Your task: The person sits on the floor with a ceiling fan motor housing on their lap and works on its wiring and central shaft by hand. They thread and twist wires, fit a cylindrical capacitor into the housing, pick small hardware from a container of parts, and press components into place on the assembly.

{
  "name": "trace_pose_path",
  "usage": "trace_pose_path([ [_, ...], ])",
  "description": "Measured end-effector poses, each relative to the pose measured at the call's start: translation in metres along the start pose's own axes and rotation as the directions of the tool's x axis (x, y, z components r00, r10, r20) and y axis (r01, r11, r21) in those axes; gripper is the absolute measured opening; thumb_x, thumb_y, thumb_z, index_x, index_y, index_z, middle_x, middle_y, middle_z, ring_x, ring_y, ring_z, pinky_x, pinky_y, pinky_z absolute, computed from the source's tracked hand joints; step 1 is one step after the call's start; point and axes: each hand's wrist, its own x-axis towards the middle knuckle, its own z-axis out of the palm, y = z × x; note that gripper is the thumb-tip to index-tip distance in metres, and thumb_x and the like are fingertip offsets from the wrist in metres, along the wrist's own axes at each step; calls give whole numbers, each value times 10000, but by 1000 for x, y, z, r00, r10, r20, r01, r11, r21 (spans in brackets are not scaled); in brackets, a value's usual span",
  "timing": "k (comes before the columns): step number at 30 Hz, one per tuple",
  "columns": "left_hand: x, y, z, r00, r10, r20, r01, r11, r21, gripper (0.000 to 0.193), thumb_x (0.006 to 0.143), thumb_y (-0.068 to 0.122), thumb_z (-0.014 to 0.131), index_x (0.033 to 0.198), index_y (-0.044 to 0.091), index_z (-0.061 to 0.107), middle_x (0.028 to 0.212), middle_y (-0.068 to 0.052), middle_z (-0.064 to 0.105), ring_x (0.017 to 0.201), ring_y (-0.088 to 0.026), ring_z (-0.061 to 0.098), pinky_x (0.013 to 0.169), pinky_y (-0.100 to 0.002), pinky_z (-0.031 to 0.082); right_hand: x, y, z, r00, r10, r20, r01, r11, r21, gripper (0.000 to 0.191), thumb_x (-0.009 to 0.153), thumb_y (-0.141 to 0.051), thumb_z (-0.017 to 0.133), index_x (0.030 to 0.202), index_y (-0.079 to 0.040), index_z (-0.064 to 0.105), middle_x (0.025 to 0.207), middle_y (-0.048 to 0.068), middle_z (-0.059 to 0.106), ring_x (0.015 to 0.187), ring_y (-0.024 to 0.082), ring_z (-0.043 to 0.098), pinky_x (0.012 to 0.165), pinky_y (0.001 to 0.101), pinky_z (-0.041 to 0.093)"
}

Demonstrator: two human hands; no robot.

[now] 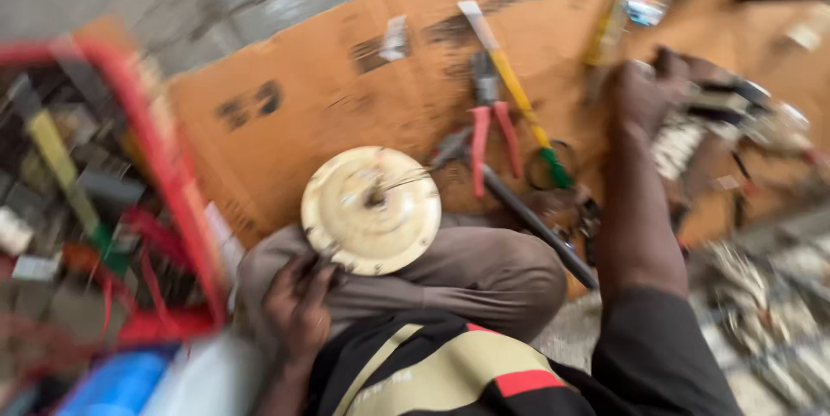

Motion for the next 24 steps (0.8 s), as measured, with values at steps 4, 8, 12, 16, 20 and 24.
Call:
trace_pose_path([
  [4, 0, -12, 20, 999, 5, 38, -2, 997, -82, 352, 911, -78, 698, 1250, -83, 604, 1100, -152, 731, 963, -197, 726, 858, -327, 602, -37, -14, -5, 941, 117, 317, -201, 948, 245, 117, 1013, -58, 785, 1041, -8, 683, 859, 57, 674, 627, 124, 604, 544, 271, 487],
  [8, 6, -15, 34, 992, 39, 121, -14, 980, -199, 339, 908, -103, 719, 1229, -82, 610, 1101, -158, 733, 999, -206, 727, 923, -346, 603, -77, -23, 3, 791, 189, 582, -303, 947, 104, 83, 973, -74, 763, 952, -20, 705, 788, 32, 673, 618, 105, 596, 536, 252, 477],
  [12, 7, -7, 41, 986, 25, 165, 17, 968, -251, 345, 891, -118, 719, 1217, -83, 611, 1095, -156, 736, 1010, -210, 731, 937, -356, 606, -99, -15, 2, 690, 226, 687, -284, 958, -30, 112, 945, -73, 781, 926, -7, 693, 743, 27, 657, 596, 84, 577, 532, 243, 446],
  [16, 7, 0, 46, 974, 47, 221, 12, 966, -259, 352, 884, -126, 726, 1214, -83, 611, 1100, -147, 725, 1030, -197, 723, 946, -348, 606, -113, -7, 1, 644, 230, 730, -297, 954, -39, 134, 901, -52, 799, 921, -1, 676, 731, 10, 641, 586, 71, 560, 519, 238, 432],
  [20, 4, 1, 53, 964, 91, 252, -21, 963, -267, 338, 906, -125, 732, 1222, -91, 616, 1087, -140, 722, 1012, -186, 719, 932, -333, 608, -125, -14, -2, 530, 295, 795, -361, 927, -104, 140, 855, -39, 771, 982, -24, 714, 672, 14, 617, 517, 84, 503, 459, 257, 368],
  [24, 1, -3, 65, 968, 94, 233, -28, 962, -272, 348, 900, -104, 720, 1228, -68, 607, 1077, -134, 742, 1002, -181, 740, 914, -316, 621, -135, -28, -12, 462, 304, 833, -192, 952, -240, 285, 837, -27, 801, 1117, -37, 749, 704, -39, 595, 581, 47, 508, 515, 228, 386],
])
